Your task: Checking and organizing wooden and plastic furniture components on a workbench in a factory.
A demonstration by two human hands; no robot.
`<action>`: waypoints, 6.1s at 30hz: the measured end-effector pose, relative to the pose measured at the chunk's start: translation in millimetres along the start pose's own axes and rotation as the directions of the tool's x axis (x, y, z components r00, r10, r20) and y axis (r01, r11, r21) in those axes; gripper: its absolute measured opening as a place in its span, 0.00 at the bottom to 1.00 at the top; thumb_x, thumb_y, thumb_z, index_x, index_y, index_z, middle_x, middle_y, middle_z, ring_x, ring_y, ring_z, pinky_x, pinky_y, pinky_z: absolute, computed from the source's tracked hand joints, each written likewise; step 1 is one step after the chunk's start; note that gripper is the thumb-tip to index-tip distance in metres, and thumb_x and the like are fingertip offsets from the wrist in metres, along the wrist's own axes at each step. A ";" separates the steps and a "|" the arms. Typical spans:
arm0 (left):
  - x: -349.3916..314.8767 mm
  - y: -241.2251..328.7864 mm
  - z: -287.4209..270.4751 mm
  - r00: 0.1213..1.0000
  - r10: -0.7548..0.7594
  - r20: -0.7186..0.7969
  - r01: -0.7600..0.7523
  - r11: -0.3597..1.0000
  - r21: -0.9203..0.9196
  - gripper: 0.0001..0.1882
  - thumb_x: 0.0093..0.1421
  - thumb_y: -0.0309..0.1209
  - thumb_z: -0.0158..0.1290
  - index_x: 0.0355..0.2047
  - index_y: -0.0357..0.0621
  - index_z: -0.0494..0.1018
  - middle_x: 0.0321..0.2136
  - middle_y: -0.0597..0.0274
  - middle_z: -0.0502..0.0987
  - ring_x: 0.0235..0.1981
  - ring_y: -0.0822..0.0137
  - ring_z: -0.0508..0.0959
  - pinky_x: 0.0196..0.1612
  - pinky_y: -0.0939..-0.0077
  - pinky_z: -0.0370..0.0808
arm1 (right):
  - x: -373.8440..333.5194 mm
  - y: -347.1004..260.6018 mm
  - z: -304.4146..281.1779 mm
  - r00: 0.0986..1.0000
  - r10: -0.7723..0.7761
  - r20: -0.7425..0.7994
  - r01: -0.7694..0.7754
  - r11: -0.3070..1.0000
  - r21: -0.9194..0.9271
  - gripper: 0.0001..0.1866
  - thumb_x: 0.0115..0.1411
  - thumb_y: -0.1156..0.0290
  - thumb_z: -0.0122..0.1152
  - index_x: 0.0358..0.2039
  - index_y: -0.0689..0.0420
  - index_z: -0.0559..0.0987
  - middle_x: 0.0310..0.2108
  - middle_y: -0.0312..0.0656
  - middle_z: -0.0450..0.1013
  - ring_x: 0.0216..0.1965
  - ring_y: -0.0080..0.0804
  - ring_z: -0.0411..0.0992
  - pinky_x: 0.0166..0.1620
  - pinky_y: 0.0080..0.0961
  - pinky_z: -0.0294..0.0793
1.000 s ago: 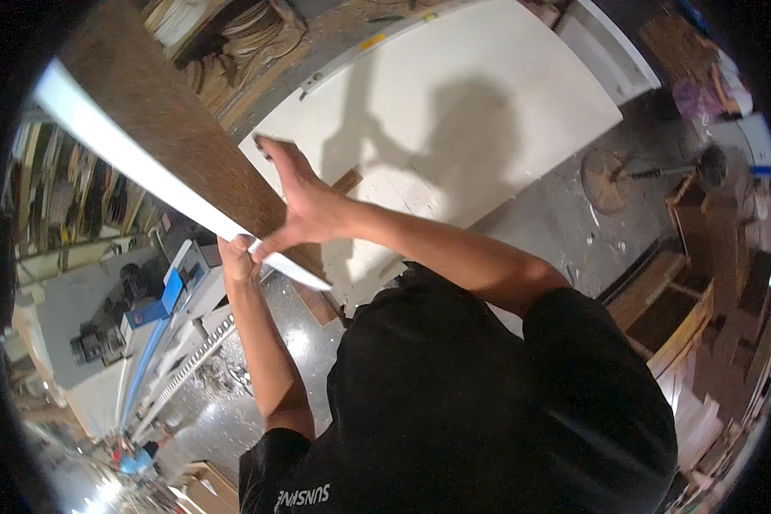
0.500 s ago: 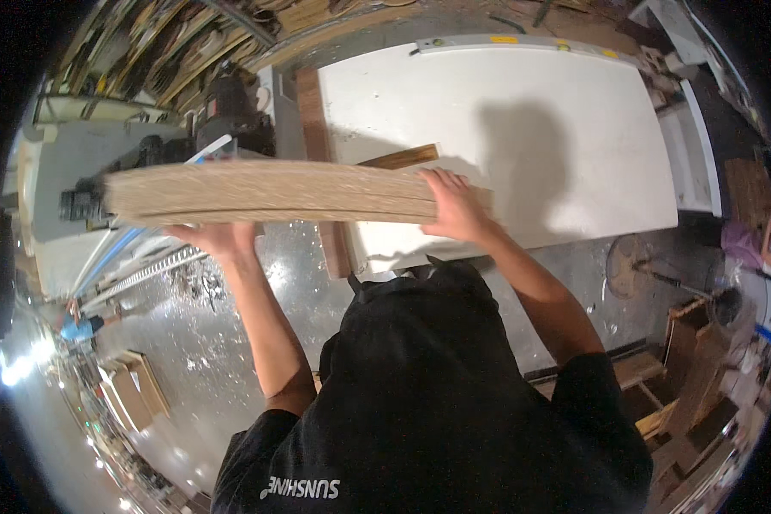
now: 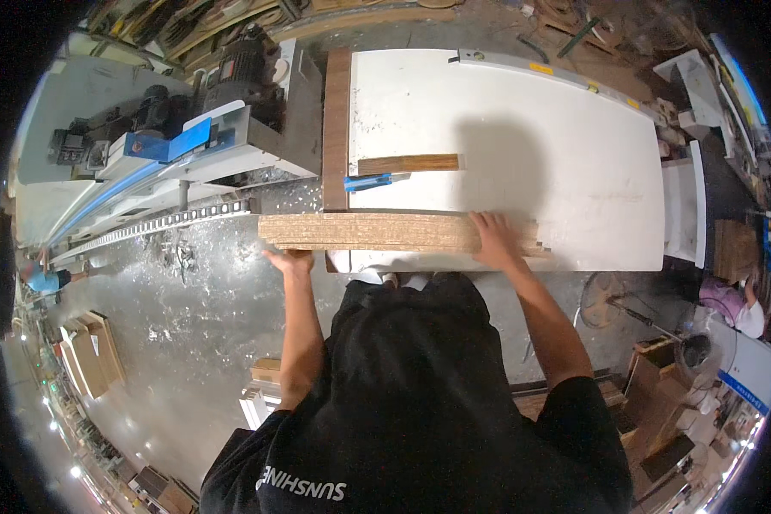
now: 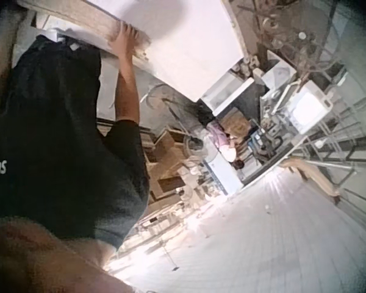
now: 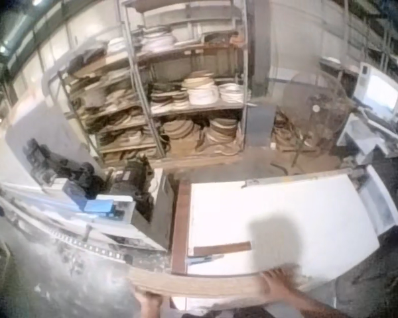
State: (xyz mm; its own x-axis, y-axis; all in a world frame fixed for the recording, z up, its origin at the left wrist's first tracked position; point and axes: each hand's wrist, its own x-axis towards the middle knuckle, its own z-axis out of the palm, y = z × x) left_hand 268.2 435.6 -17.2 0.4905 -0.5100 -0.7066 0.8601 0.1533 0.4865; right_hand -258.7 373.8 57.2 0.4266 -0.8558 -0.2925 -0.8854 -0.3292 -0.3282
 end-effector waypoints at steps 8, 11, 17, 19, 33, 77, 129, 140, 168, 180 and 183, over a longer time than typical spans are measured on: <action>-19.0 5.8 102.1 0.455 0.623 0.637 -0.733 -0.145 0.665 0.23 0.68 0.38 0.65 0.56 0.34 0.78 0.51 0.46 0.81 0.52 0.50 0.81 0.59 0.58 0.75 | -2.4 8.6 18.1 0.993 0.093 0.069 -0.086 0.991 -0.099 0.60 0.46 0.61 0.83 0.76 0.52 0.57 0.72 0.55 0.59 0.75 0.58 0.55 0.76 0.59 0.50; -54.9 -63.8 184.3 0.632 -0.040 0.774 -0.774 0.021 0.633 0.24 0.64 0.38 0.68 0.56 0.40 0.79 0.54 0.46 0.81 0.58 0.48 0.79 0.63 0.55 0.73 | -6.5 17.1 26.6 0.994 0.085 0.063 -0.078 0.991 -0.105 0.61 0.46 0.61 0.82 0.77 0.53 0.56 0.74 0.56 0.57 0.76 0.60 0.53 0.77 0.61 0.48; -62.3 -183.1 239.6 0.520 -0.493 0.697 -0.787 -0.593 0.168 0.39 0.58 0.53 0.68 0.66 0.50 0.73 0.66 0.54 0.73 0.69 0.51 0.68 0.70 0.52 0.68 | -18.7 10.6 38.0 0.996 0.053 -0.067 -0.068 0.968 -0.242 0.62 0.48 0.60 0.81 0.79 0.49 0.54 0.76 0.55 0.54 0.76 0.62 0.51 0.77 0.64 0.48; -41.9 -203.2 233.4 0.503 -0.504 0.702 -0.764 -0.639 0.089 0.38 0.58 0.51 0.68 0.66 0.53 0.73 0.63 0.53 0.75 0.68 0.51 0.70 0.69 0.52 0.70 | -21.2 6.1 40.3 0.989 0.078 -0.127 -0.112 0.953 -0.282 0.62 0.48 0.59 0.81 0.80 0.48 0.54 0.76 0.54 0.53 0.77 0.62 0.50 0.77 0.65 0.47; -62.5 -103.5 275.8 0.420 -0.271 0.866 -0.904 -0.211 0.373 0.24 0.76 0.41 0.50 0.61 0.33 0.75 0.49 0.39 0.79 0.51 0.47 0.80 0.56 0.54 0.77 | -113.1 75.2 35.3 0.753 0.379 -0.539 -0.260 0.923 0.285 0.52 0.51 0.53 0.80 0.73 0.58 0.67 0.72 0.56 0.63 0.73 0.57 0.59 0.77 0.50 0.55; 17.3 103.2 -6.6 0.896 0.059 0.441 -0.442 0.019 0.897 0.33 0.80 0.53 0.39 0.50 0.31 0.78 0.46 0.49 0.79 0.49 0.57 0.76 0.58 0.63 0.70 | -76.2 125.8 69.4 0.565 0.815 -0.133 0.055 0.123 0.991 0.34 0.78 0.50 0.53 0.72 0.65 0.69 0.70 0.45 0.69 0.70 0.38 0.66 0.74 0.35 0.59; 35.3 79.0 -5.8 0.814 -0.094 0.574 -0.575 0.019 0.818 0.30 0.81 0.50 0.38 0.70 0.43 0.71 0.49 0.45 0.78 0.54 0.52 0.74 0.63 0.62 0.69 | 176.5 -336.3 84.6 0.964 -0.243 -0.106 0.245 0.969 0.004 0.55 0.48 0.49 0.80 0.69 0.64 0.64 0.56 0.50 0.70 0.59 0.46 0.67 0.64 0.45 0.64; 30.9 71.4 -1.2 0.896 -0.268 0.355 -0.187 0.496 0.848 0.35 0.80 0.54 0.40 0.77 0.44 0.60 0.61 0.53 0.77 0.57 0.63 0.80 0.57 0.67 0.81 | 176.8 -332.5 92.0 0.953 -0.279 -0.114 0.270 0.959 -0.090 0.54 0.48 0.47 0.79 0.69 0.61 0.64 0.54 0.46 0.70 0.56 0.43 0.68 0.61 0.44 0.65; 42.7 70.8 -13.2 0.876 -0.246 0.415 -0.316 0.358 0.879 0.36 0.79 0.55 0.43 0.70 0.35 0.65 0.55 0.45 0.80 0.54 0.59 0.80 0.58 0.62 0.78 | 181.5 -334.9 91.5 0.953 -0.284 -0.107 0.279 0.958 -0.061 0.51 0.51 0.46 0.78 0.66 0.64 0.65 0.57 0.51 0.70 0.58 0.51 0.68 0.64 0.48 0.63; 89.5 72.4 -9.8 0.906 -0.347 0.241 -0.055 0.469 0.882 0.36 0.78 0.58 0.42 0.62 0.34 0.76 0.52 0.54 0.82 0.49 0.68 0.79 0.54 0.70 0.77 | 181.9 -335.8 91.8 0.971 -0.237 0.011 0.237 0.965 -0.109 0.54 0.53 0.41 0.76 0.69 0.60 0.62 0.58 0.52 0.69 0.61 0.50 0.65 0.65 0.50 0.60; 86.4 63.4 -2.3 0.893 -0.358 0.273 -0.044 0.533 0.845 0.37 0.78 0.59 0.42 0.60 0.33 0.76 0.51 0.55 0.82 0.49 0.66 0.78 0.57 0.68 0.75 | 181.0 -333.0 93.9 0.969 -0.245 -0.027 0.240 0.963 -0.122 0.54 0.53 0.41 0.76 0.69 0.61 0.62 0.58 0.52 0.69 0.60 0.50 0.65 0.64 0.50 0.61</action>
State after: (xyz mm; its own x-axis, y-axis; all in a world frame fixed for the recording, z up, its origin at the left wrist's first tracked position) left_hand 365.5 403.1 -48.5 0.0917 -0.7411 -0.6651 0.3187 -0.6109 0.7247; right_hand 130.7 366.0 29.3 0.6256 -0.7594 -0.1786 -0.7726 -0.5713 -0.2769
